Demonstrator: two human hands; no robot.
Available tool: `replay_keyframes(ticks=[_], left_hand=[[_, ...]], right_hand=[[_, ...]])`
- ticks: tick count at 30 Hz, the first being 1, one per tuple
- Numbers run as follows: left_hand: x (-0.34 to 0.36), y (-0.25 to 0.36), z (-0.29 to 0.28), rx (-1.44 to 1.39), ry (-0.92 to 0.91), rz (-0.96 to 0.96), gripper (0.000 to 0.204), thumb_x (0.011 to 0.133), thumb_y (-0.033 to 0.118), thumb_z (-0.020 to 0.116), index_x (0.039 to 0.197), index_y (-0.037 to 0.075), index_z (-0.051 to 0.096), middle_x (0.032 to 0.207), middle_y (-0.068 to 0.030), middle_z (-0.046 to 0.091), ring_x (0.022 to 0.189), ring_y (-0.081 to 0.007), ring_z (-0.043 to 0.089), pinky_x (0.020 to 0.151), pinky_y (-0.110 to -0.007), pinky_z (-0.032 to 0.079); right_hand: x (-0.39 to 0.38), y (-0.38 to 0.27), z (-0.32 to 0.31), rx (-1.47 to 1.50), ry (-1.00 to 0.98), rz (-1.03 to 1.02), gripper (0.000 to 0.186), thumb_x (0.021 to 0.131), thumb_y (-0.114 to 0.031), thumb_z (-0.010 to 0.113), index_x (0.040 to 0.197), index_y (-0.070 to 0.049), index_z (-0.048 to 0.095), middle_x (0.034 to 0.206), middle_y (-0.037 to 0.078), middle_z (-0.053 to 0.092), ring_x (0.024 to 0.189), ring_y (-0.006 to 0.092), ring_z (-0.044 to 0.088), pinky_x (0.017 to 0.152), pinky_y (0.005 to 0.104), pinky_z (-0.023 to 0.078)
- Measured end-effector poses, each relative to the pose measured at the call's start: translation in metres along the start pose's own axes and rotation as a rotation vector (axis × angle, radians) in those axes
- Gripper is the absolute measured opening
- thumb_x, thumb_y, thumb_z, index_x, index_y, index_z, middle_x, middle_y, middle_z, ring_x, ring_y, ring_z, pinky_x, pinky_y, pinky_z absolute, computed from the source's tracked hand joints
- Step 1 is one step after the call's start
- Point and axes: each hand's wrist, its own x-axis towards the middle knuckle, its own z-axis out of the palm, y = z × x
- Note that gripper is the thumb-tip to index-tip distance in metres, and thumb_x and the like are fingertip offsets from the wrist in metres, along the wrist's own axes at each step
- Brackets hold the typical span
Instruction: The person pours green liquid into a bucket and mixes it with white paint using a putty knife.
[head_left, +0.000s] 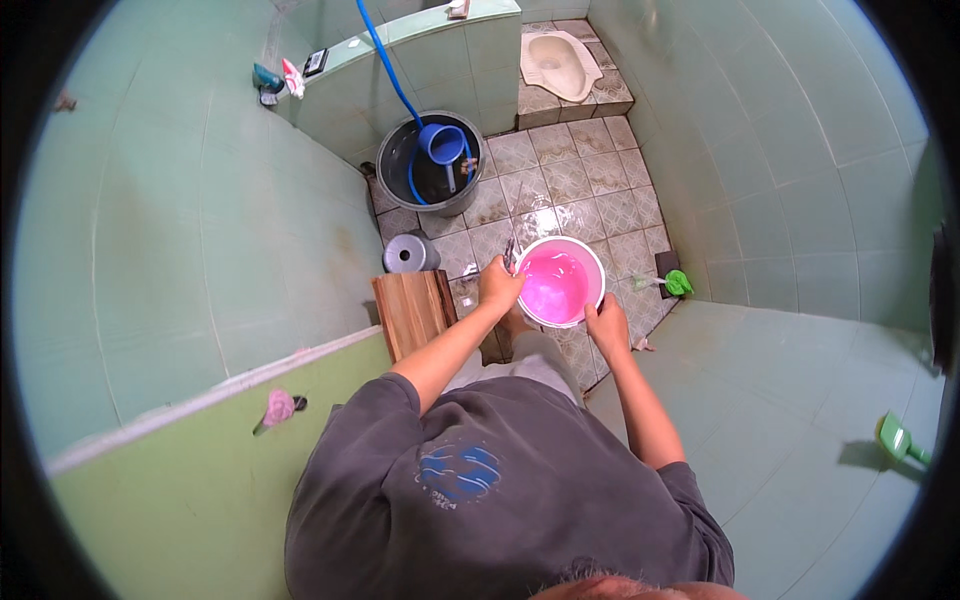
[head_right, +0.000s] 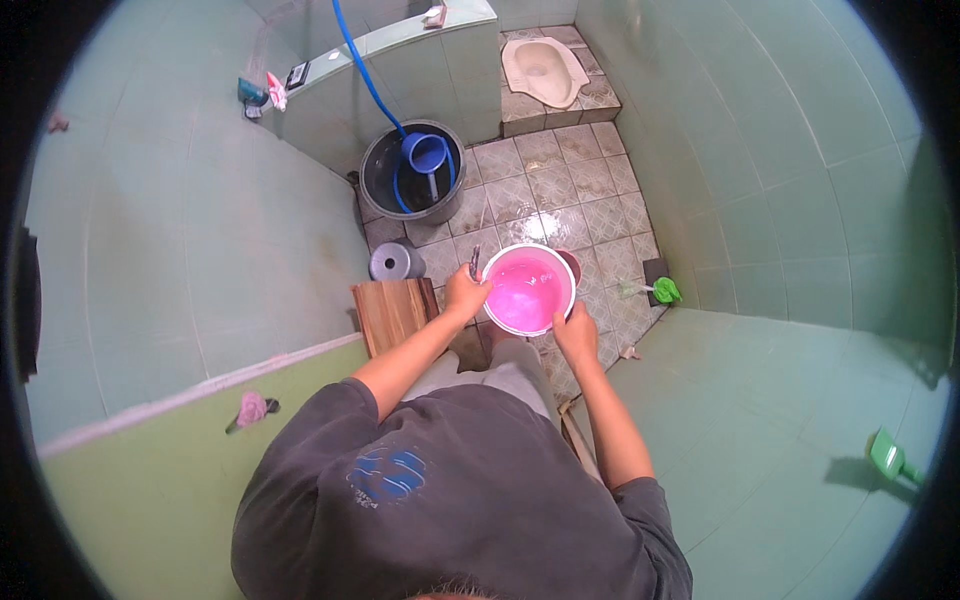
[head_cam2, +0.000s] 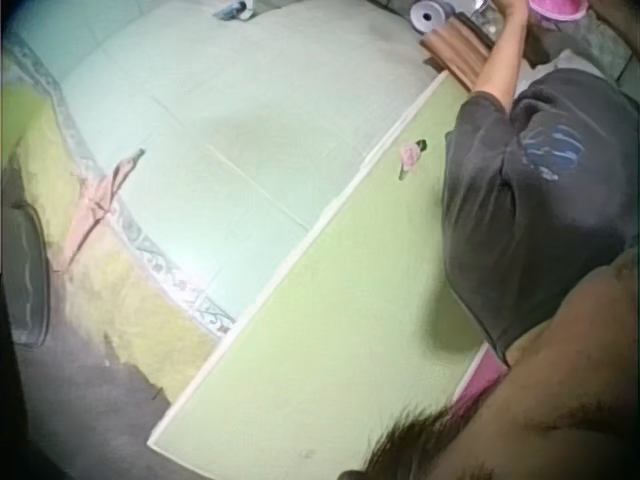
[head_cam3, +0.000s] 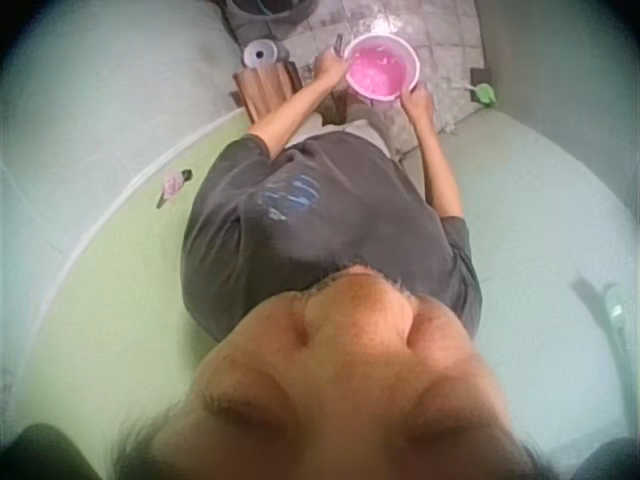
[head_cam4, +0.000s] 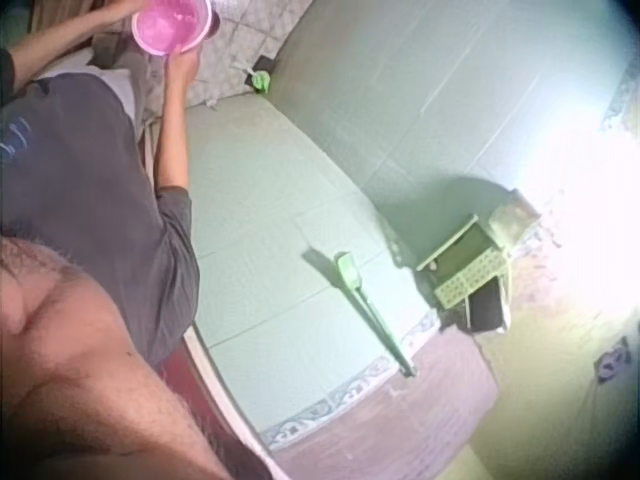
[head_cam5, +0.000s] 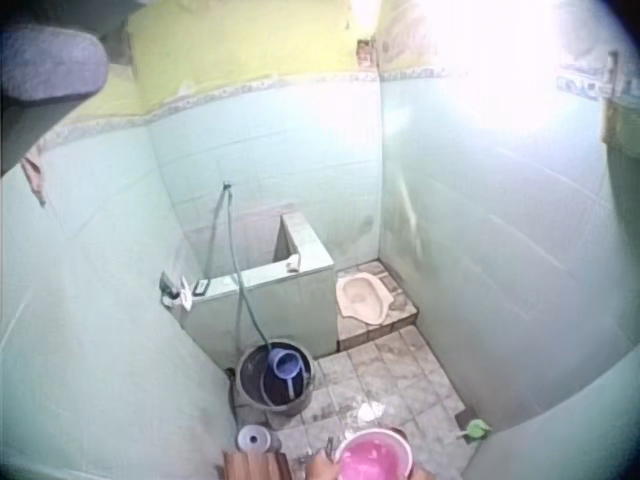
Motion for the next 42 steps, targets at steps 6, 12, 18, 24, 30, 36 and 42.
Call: replay_keyframes(ticks=[6, 12, 18, 24, 30, 36, 42], left_hand=[[0.075, 0.062, -0.007, 0.009, -0.007, -0.061, 0.027, 0.072, 0.022, 0.078, 0.084, 0.007, 0.06, 0.079, -0.016, 0.07, 0.078, -0.0359, 0.071, 0.071, -0.044, 0.054], [0.138, 0.107, -0.003, -0.101, 0.028, -0.163, 0.028, 0.071, 0.02, 0.079, 0.084, 0.006, 0.059, 0.077, -0.0128, 0.069, 0.072, -0.0283, 0.071, 0.067, -0.041, 0.055], [0.215, 0.151, 0.017, -0.339, -0.019, -0.215, 0.028, 0.072, 0.018, 0.078, 0.083, 0.005, 0.055, 0.073, -0.0087, 0.066, 0.056, -0.021, 0.066, 0.049, -0.036, 0.055], [0.302, 0.191, 0.047, -0.528, -0.138, -0.198, 0.036, 0.085, 0.022, 0.081, 0.087, 0.002, 0.051, 0.089, -0.0132, 0.067, 0.071, -0.0207, 0.07, 0.054, -0.036, 0.063], [0.355, 0.162, 0.021, -0.501, -0.146, -0.151, 0.043, 0.087, 0.033, 0.082, 0.09, -0.001, 0.056, 0.095, -0.0125, 0.069, 0.078, -0.018, 0.072, 0.058, -0.032, 0.063], [0.374, 0.056, -0.045, -0.125, 0.01, -0.122, 0.044, 0.089, 0.041, 0.077, 0.078, 0.004, 0.056, 0.064, -0.0135, 0.062, 0.061, -0.0266, 0.067, 0.056, -0.04, 0.052], [0.352, 0.013, -0.096, -0.366, 0.14, -0.462, 0.035, 0.093, 0.029, 0.075, 0.09, 0.0, 0.056, 0.083, -0.0097, 0.067, 0.078, -0.0212, 0.074, 0.06, -0.032, 0.059]], right_hand=[[0.056, -0.062, -0.034, -0.187, 0.341, -0.758, 0.046, 0.084, -0.024, 0.075, 0.122, -0.002, 0.061, 0.12, 0.021, 0.061, 0.111, 0.0327, 0.061, 0.103, 0.0529, 0.04], [0.122, -0.09, -0.049, -0.398, 0.077, -0.921, 0.025, 0.079, -0.021, 0.078, 0.093, -0.007, 0.063, 0.092, 0.008, 0.063, 0.096, 0.0278, 0.06, 0.102, 0.0498, 0.039], [0.211, -0.113, -0.081, -0.392, 0.123, -1.047, 0.021, 0.08, -0.02, 0.076, 0.087, -0.008, 0.061, 0.085, 0.008, 0.06, 0.091, 0.0285, 0.058, 0.095, 0.0464, 0.043], [0.313, -0.149, -0.118, -0.43, 0.065, -1.031, 0.027, 0.085, -0.025, 0.077, 0.091, -0.005, 0.06, 0.089, 0.013, 0.064, 0.094, 0.0324, 0.058, 0.089, 0.0459, 0.042], [0.431, -0.168, -0.13, -0.429, -0.049, -0.817, 0.03, 0.089, -0.028, 0.075, 0.092, -0.003, 0.06, 0.09, 0.016, 0.065, 0.093, 0.0355, 0.06, 0.092, 0.0476, 0.042], [0.565, -0.166, -0.111, -0.535, -0.028, -0.831, 0.035, 0.092, -0.037, 0.07, 0.093, -0.002, 0.062, 0.097, 0.02, 0.068, 0.101, 0.039, 0.062, 0.094, 0.0499, 0.042], [0.698, -0.167, -0.088, -0.623, -0.154, -0.683, 0.048, 0.095, -0.049, 0.061, 0.102, -0.002, 0.066, 0.103, 0.021, 0.07, 0.108, 0.0362, 0.062, 0.099, 0.0496, 0.042]])
